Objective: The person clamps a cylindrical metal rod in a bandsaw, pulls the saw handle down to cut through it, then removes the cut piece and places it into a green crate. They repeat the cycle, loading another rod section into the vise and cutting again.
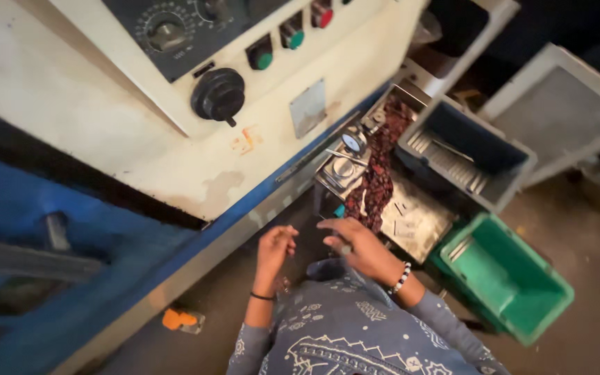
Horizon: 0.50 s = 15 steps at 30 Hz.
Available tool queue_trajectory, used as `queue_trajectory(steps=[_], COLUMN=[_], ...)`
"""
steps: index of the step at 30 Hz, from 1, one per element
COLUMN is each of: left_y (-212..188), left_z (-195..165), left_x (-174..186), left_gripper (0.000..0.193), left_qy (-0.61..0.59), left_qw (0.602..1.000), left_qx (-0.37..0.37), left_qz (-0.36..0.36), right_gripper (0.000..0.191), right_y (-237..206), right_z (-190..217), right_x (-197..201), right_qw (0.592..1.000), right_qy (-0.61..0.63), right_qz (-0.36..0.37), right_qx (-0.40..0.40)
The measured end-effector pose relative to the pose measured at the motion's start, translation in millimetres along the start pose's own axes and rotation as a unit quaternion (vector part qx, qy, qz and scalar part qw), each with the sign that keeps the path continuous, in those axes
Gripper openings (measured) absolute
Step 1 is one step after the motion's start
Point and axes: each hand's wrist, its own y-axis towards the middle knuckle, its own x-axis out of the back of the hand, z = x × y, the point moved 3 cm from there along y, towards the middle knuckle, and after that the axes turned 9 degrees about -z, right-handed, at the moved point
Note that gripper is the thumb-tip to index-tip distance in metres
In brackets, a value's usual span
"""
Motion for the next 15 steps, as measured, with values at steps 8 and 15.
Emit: queue_trajectory(steps=[8,15], left_y=[-35.6,-92.2], left_z=[-129.8,-232.3], left_x=[68.5,197.7], left_gripper=[0.019,0.069], left_qy=[-0.305,0.383], left_qw=[0.753,0.444], left_qx=[-0.423,-0.449], left_qz=[-0.402,-0.674], right_gripper=[0.040,0.046], right_y=[51.8,49.2], right_z=[-51.0,-33.6], right_x=[23.6,-3.7], right_qw=[0.979,0.936], right_qy=[0.065,0.058], right_qz=[0.190,0.341], right_qx=[-0.035,0.069])
